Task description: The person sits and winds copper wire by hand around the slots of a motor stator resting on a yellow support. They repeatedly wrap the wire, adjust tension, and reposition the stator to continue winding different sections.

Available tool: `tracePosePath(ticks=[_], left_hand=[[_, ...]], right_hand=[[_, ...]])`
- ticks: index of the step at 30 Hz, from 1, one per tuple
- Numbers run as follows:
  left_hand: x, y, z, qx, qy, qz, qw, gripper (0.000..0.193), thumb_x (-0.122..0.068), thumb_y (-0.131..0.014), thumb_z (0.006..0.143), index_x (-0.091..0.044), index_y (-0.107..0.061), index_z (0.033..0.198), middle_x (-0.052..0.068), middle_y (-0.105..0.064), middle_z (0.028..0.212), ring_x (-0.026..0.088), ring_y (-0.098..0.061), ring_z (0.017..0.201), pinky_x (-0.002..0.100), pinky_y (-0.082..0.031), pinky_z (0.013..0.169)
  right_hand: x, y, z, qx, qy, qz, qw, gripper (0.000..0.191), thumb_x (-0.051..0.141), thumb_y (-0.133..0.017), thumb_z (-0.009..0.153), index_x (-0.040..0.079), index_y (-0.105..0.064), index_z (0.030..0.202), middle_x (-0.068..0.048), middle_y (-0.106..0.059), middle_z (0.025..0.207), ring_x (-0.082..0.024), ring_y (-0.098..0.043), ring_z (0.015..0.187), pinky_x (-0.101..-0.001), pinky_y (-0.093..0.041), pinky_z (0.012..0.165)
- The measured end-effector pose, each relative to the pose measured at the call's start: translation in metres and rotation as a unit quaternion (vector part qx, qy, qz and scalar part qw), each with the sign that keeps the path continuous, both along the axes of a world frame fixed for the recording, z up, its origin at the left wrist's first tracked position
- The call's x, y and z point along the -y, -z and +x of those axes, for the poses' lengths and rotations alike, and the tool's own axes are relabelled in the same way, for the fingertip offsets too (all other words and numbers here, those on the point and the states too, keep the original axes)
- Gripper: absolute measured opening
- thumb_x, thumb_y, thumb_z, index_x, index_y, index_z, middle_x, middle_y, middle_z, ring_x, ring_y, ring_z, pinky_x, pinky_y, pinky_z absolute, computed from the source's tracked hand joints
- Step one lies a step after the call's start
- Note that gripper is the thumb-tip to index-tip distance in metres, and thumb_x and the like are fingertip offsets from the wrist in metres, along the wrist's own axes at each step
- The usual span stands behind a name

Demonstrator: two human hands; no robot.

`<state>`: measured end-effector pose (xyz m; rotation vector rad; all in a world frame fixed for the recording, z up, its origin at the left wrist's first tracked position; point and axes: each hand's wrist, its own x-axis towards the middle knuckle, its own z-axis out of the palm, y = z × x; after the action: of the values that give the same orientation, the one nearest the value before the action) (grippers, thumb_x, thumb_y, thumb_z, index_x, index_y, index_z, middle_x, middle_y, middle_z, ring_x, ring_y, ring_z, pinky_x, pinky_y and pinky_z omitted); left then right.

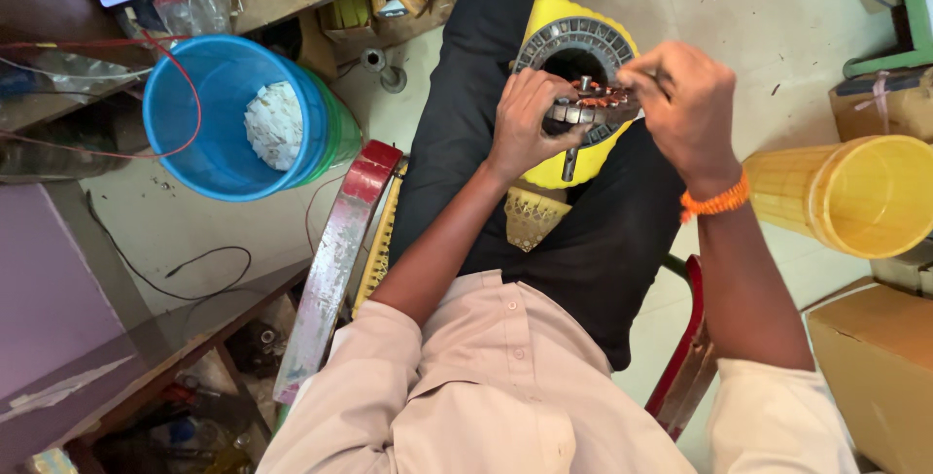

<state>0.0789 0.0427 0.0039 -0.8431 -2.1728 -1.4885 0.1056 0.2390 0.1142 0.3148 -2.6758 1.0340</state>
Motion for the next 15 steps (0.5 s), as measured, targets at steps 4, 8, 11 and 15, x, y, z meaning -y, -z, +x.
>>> tracePosePath(ticks=[4,8,11,15], left_hand=[[0.008,-0.011,-0.001,0.015,0.030,-0.009,0.999,0.044,-0.023,-0.090,0.075,-0.008,-0.065,0.109,0.006,-0.065,0.108,0.027,-0.062,0.102,0.039,-0.046,0.090],[0.005,-0.028,-0.004,0.112,0.019,-0.003,0.994,0.039,-0.038,-0.081,0.086,-0.008,-0.069,0.107,0.008,-0.068,0.104,0.029,-0.065,0.101,0.039,-0.050,0.090],[-0.007,-0.035,-0.019,0.283,-0.006,-0.051,0.958,0.036,-0.041,-0.078,0.088,-0.012,-0.075,0.108,0.009,-0.074,0.096,0.025,-0.072,0.093,0.036,-0.056,0.084],[-0.015,-0.030,-0.049,0.385,0.100,-0.065,0.915,0.034,-0.028,-0.078,0.080,-0.010,-0.079,0.109,0.009,-0.080,0.088,0.018,-0.074,0.079,0.032,-0.058,0.074]], right_hand=[[-0.004,0.018,-0.032,-0.048,-0.047,0.105,0.992,0.015,0.013,-0.080,0.101,0.005,-0.070,0.094,-0.008,-0.069,0.093,-0.029,-0.067,0.081,-0.0371,-0.051,0.069],[-0.011,0.034,-0.050,-0.060,-0.095,0.177,0.978,0.017,0.023,-0.080,0.097,0.010,-0.069,0.094,-0.006,-0.066,0.088,-0.028,-0.067,0.078,-0.0385,-0.051,0.068],[-0.015,0.039,-0.058,-0.081,-0.114,0.208,0.968,0.017,0.024,-0.079,0.095,0.012,-0.068,0.093,-0.005,-0.066,0.088,-0.029,-0.067,0.079,-0.0390,-0.052,0.070],[-0.010,0.043,-0.057,-0.092,-0.076,0.217,0.969,0.014,0.024,-0.080,0.093,0.014,-0.070,0.092,-0.005,-0.067,0.086,-0.029,-0.066,0.077,-0.0396,-0.052,0.068]])
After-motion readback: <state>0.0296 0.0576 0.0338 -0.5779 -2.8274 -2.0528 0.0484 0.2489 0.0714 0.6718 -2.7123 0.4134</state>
